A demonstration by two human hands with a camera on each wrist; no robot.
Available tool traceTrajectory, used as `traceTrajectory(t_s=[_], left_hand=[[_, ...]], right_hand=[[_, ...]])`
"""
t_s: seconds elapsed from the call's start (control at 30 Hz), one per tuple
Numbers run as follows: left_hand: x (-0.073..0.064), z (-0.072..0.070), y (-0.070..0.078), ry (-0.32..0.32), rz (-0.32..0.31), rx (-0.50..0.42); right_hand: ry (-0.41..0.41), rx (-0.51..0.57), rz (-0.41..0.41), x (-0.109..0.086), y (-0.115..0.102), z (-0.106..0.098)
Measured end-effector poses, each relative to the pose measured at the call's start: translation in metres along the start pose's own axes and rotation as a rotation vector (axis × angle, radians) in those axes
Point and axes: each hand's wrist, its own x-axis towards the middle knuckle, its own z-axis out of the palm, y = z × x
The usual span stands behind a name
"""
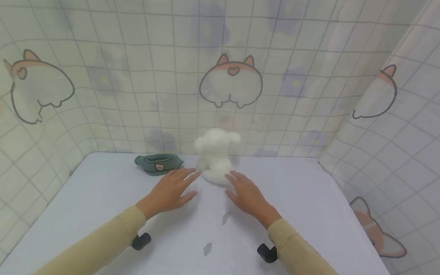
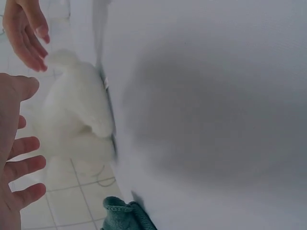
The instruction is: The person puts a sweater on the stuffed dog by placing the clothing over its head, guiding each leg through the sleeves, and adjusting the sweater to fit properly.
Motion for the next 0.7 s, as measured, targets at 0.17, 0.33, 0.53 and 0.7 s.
traceTrajectory(t_s=[0.17, 0.33, 0.53, 0.7], left_hand=[[0.003, 0.006, -0.001, -0.002, 0.004, -0.005], [0.007, 0.012, -0.003, 0.001, 0.005, -0.016], [0.011, 0.020, -0.004, -0.013, 0.006, -0.001], [0.016, 0.025, -0.004, -0.018, 0.006, -0.007]], right_hand=[[0.007, 0.020, 0.010, 0.002, 0.003, 0.002], [0.016, 0.040, 0.014, 0.006, 0.005, 0.004], [0.011, 0.039, 0.047, 0.011, 0.007, 0.007], [-0.001, 0.034, 0.081, 0.015, 0.011, 0.010]])
